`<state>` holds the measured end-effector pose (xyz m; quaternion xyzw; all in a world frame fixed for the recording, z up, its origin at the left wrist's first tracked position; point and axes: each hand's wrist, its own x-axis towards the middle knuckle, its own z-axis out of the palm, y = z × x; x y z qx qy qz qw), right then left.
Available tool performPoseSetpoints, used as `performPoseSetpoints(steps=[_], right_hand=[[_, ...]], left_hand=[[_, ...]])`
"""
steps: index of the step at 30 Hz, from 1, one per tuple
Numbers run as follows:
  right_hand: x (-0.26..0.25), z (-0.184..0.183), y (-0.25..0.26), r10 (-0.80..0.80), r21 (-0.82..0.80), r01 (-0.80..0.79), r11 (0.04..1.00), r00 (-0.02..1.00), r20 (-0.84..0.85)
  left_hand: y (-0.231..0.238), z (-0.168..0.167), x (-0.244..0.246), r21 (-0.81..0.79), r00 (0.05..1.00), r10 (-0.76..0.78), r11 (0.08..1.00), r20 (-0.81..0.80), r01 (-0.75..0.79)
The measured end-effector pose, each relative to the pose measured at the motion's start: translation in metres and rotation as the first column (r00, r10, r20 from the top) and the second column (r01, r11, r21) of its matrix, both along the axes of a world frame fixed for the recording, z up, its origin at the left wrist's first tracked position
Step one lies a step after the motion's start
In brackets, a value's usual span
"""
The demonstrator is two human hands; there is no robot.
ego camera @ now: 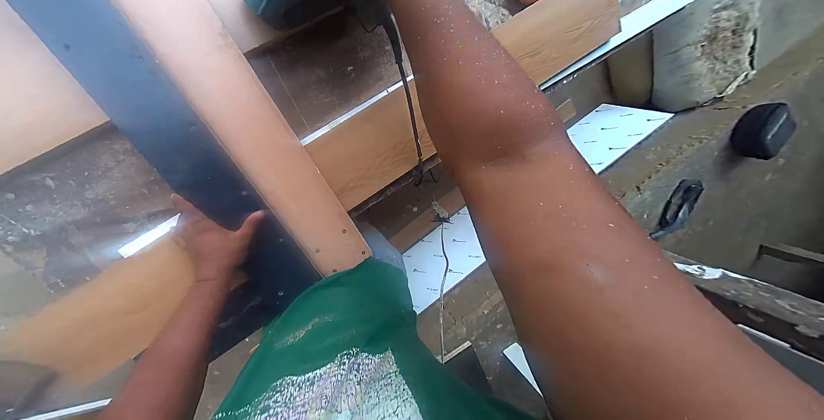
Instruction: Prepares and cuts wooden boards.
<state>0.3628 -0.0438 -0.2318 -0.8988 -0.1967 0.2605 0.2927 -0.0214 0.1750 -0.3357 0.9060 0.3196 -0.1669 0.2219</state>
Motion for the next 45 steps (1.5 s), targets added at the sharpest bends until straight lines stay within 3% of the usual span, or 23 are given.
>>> performPoseSetpoints(steps=[2,7,11,14,19,25,28,34,45], right_hand=[[0.014,0.004,0.013,-0.002,-0.003,0.001,1.000,0.998,-0.066],[-0.010,0.080,0.009,-0.181,0.019,0.183,0.983,0.980,-0.080],[-0.128,0.124,-0.064,-0.170,0.291,0.219,0.932,0.968,-0.183],[-0.243,0.146,-0.111,-0.201,0.306,0.248,0.919,0.963,-0.177],[-0.399,0.124,-0.151,-0.299,0.259,0.385,0.886,0.900,-0.316],[-0.516,0.093,-0.159,-0.381,0.257,0.435,0.863,0.894,-0.236],[-0.547,0.089,-0.158,-0.333,0.266,0.383,0.884,0.918,-0.214],[-0.569,0.082,-0.151,-0.257,0.247,0.352,0.903,0.902,-0.346],[-0.577,0.074,-0.146,-0.248,0.274,0.369,0.888,0.886,-0.392]], left_hand=[[0.001,0.001,0.002,0.007,1.000,0.007,1.000,0.003,-0.007],[0.000,0.005,0.007,0.024,1.000,0.010,1.000,-0.009,-0.010],[0.000,0.006,0.009,-0.003,0.998,0.036,0.999,-0.044,-0.037],[-0.003,0.013,0.010,-0.010,0.998,0.044,0.999,-0.046,-0.045],[-0.007,0.014,0.007,0.008,0.997,0.060,0.998,-0.055,-0.059],[-0.010,0.015,0.008,0.009,0.997,0.074,0.997,-0.019,-0.074],[-0.009,0.012,0.005,0.016,0.998,0.060,0.998,-0.013,-0.060],[-0.011,0.012,0.007,0.035,0.995,0.091,0.995,-0.025,-0.090],[-0.003,0.005,0.005,-0.001,0.999,0.042,0.999,0.034,-0.042]])
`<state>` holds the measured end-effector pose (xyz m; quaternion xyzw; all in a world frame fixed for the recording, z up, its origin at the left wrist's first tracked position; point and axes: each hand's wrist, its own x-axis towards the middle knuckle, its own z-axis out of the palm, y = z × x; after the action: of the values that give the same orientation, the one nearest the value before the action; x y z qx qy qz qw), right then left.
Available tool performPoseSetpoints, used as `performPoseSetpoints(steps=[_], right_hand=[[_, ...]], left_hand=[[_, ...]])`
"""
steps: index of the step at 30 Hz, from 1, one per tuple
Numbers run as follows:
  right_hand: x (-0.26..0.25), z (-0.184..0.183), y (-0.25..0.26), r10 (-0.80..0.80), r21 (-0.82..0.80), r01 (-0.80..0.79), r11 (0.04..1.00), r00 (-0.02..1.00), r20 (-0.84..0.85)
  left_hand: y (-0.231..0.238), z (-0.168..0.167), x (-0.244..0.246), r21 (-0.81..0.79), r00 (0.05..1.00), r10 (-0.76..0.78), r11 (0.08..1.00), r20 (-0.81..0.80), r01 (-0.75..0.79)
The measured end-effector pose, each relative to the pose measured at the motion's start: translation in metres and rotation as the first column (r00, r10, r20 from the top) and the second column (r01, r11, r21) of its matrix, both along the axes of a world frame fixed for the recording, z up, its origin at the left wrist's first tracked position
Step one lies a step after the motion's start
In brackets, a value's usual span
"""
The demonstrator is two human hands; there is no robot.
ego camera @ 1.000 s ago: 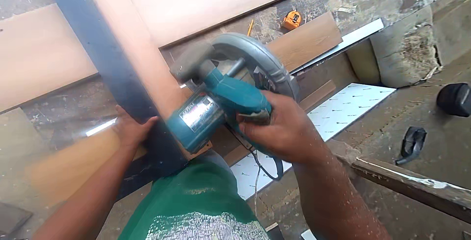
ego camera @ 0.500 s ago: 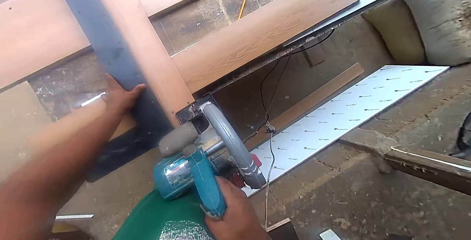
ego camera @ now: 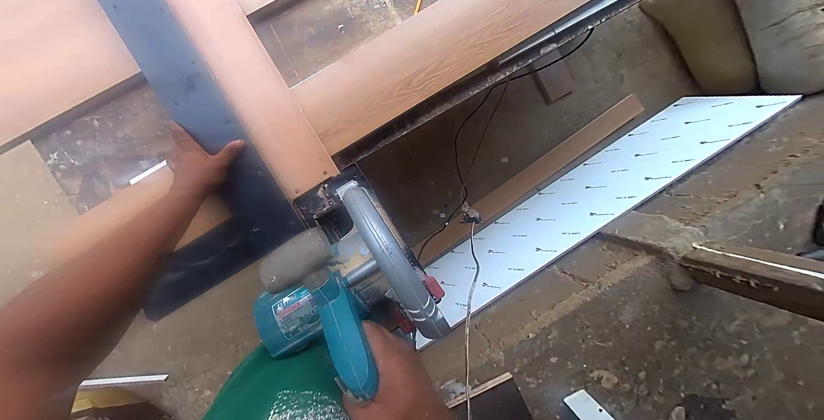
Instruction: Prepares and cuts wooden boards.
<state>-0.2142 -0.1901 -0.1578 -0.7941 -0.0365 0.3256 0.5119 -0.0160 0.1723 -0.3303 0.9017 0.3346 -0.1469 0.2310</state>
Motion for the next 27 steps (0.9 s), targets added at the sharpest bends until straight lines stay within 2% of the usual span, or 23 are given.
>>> performPoseSetpoints(steps=[5,8,20,27], right_hand=[[-0.001,0.004,0.004,-0.016,-0.057,0.019,0.998,0.999,0.049],[0.001,0.013,0.006,0.019,-0.086,-0.017,0.996,1.000,0.019],[0.004,0.010,-0.006,0.103,-0.051,-0.104,0.993,0.995,-0.009],[0.002,-0.002,-0.010,0.083,-0.015,-0.084,0.996,0.996,-0.013]], left_hand=[[0.000,-0.001,-0.001,-0.012,1.000,0.018,1.000,0.026,-0.017],[0.001,-0.002,-0.001,-0.030,0.999,0.033,0.999,0.037,-0.032],[0.003,-0.006,-0.002,-0.065,0.995,0.048,0.997,0.093,-0.042],[0.025,-0.017,-0.010,-0.128,0.985,-0.051,0.989,0.167,0.073]])
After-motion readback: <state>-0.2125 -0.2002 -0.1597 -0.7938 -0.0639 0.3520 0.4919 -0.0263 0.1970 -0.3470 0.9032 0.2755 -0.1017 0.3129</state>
